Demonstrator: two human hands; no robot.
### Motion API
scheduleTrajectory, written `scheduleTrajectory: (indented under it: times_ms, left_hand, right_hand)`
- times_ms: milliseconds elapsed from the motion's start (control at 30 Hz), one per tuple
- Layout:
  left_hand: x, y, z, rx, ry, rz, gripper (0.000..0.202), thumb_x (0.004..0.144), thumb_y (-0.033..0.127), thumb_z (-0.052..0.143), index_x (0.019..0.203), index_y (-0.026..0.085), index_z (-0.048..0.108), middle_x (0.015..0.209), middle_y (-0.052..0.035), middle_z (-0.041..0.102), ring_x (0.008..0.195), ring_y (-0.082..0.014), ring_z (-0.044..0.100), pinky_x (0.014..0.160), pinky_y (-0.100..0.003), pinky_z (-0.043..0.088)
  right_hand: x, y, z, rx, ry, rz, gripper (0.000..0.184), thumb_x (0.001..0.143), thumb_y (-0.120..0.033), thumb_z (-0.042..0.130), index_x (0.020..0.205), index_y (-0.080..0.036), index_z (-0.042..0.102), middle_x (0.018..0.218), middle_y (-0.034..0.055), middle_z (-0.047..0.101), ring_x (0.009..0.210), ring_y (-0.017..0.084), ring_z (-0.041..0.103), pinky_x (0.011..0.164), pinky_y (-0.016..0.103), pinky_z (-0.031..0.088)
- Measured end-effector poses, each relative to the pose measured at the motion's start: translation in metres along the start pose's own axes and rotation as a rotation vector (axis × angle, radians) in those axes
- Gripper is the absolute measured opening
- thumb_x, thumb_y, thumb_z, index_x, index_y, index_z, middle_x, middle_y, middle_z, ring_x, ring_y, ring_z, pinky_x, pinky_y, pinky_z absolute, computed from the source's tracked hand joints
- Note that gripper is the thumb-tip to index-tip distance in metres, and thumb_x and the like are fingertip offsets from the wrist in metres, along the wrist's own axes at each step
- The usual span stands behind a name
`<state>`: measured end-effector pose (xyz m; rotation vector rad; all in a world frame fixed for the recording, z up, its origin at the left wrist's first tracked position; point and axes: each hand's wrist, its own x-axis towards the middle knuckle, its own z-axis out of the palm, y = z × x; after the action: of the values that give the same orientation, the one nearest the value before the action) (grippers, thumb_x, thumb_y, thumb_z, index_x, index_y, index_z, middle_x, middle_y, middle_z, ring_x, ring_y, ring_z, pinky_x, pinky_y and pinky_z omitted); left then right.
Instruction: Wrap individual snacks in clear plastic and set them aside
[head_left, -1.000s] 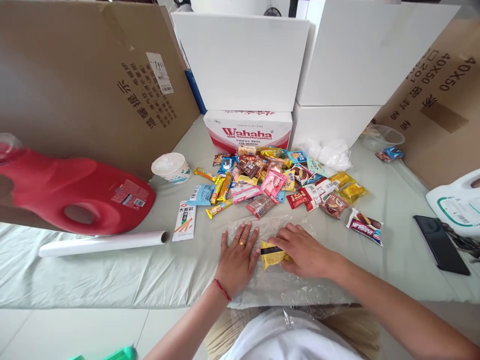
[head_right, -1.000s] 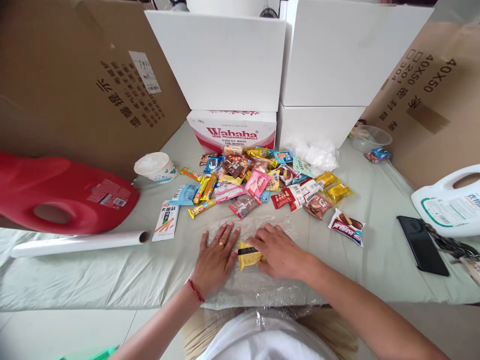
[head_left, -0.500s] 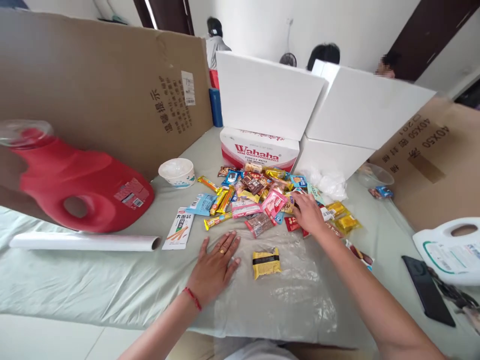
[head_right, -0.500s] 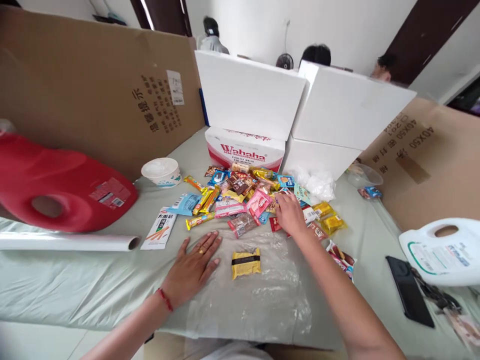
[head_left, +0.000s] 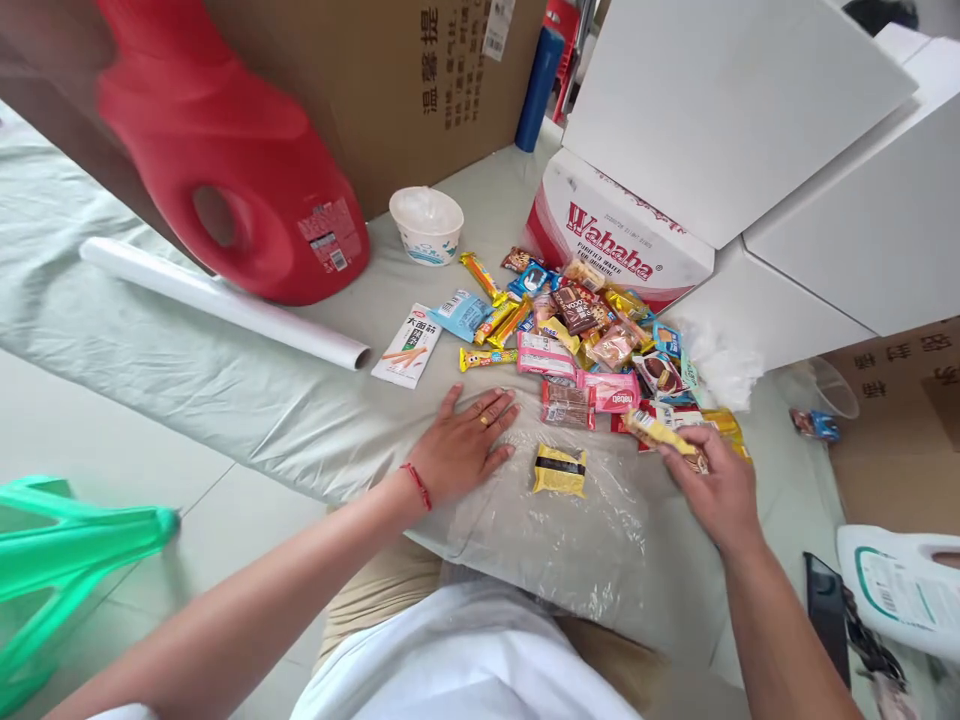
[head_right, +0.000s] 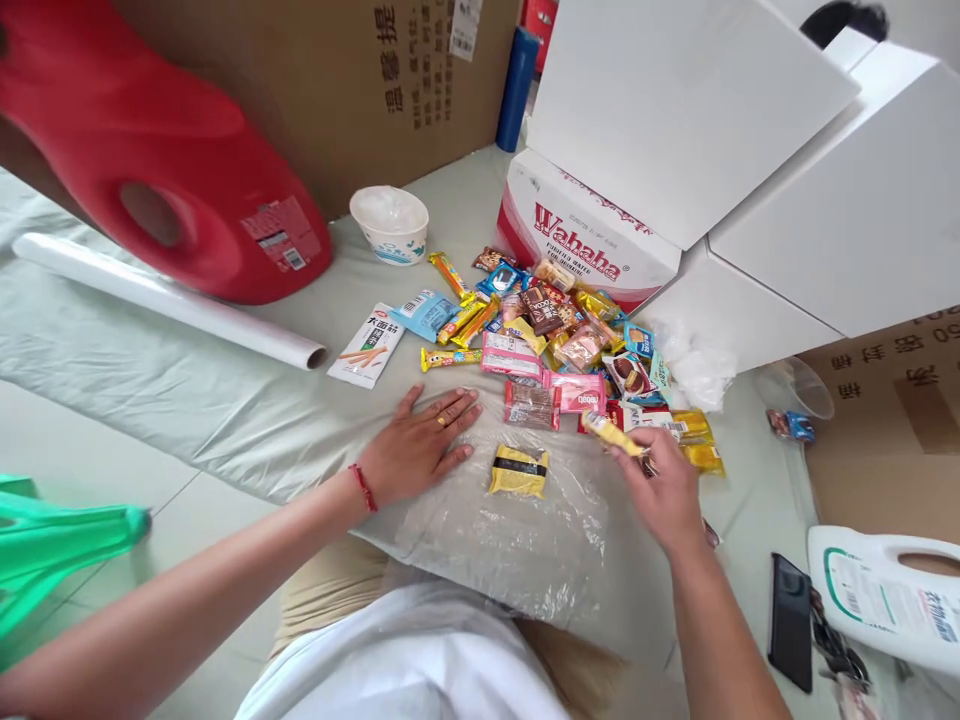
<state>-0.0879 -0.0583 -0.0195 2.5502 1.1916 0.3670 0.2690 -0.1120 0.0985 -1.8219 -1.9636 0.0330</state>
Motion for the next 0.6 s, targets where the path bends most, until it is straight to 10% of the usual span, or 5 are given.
scheduleTrajectory:
  times_ms: [133, 300, 600]
  left_hand:
    - [0.0, 0.0, -0.001, 0.035, 0.011, 0.011, 0.057, 0.105, 0.05, 0.031, 0.158, 0.03, 0.036, 0.167, -0.0055, 0.031, 0.153, -0.0262, 0.033, 0.127, -0.059, -0.003]
    - [0.0, 0.0, 0.0, 0.033, 0.014, 0.0, 0.057, 0.105, 0.051, 0.031, 0.158, 0.03, 0.036, 0.166, -0.0061, 0.033, 0.153, -0.026, 0.033, 0.127, -0.059, -0.004]
    - [-0.002, 0.0, 0.0, 0.027, 0.032, 0.002, 0.056, 0.105, 0.051, 0.031, 0.156, 0.028, 0.04, 0.165, -0.0065, 0.036, 0.152, -0.0253, 0.034, 0.127, -0.059, -0.002]
  right_hand:
    - [-0.024, -0.047, 0.029, 0.058, 0.098, -0.366, 0.009, 0.095, -0.023, 0.063, 0.104, -0.024, 0.062, 0.099, 0.0066, 0.07, 0.104, 0.026, 0.066, 0.089, 0.043, 0.053]
    - [-0.036, -0.046, 0.058, 0.045, -0.239, -0.604, 0.029, 0.096, -0.006, 0.049, 0.114, -0.024, 0.063, 0.108, 0.0074, 0.07, 0.126, 0.027, 0.057, 0.111, 0.055, 0.043]
    - [-0.018, -0.072, 0.06, 0.05, -0.379, -0.127, 0.064, 0.091, -0.049, 0.068, 0.143, -0.017, 0.051, 0.139, 0.0193, 0.057, 0.134, 0.036, 0.046, 0.11, 0.055, 0.043]
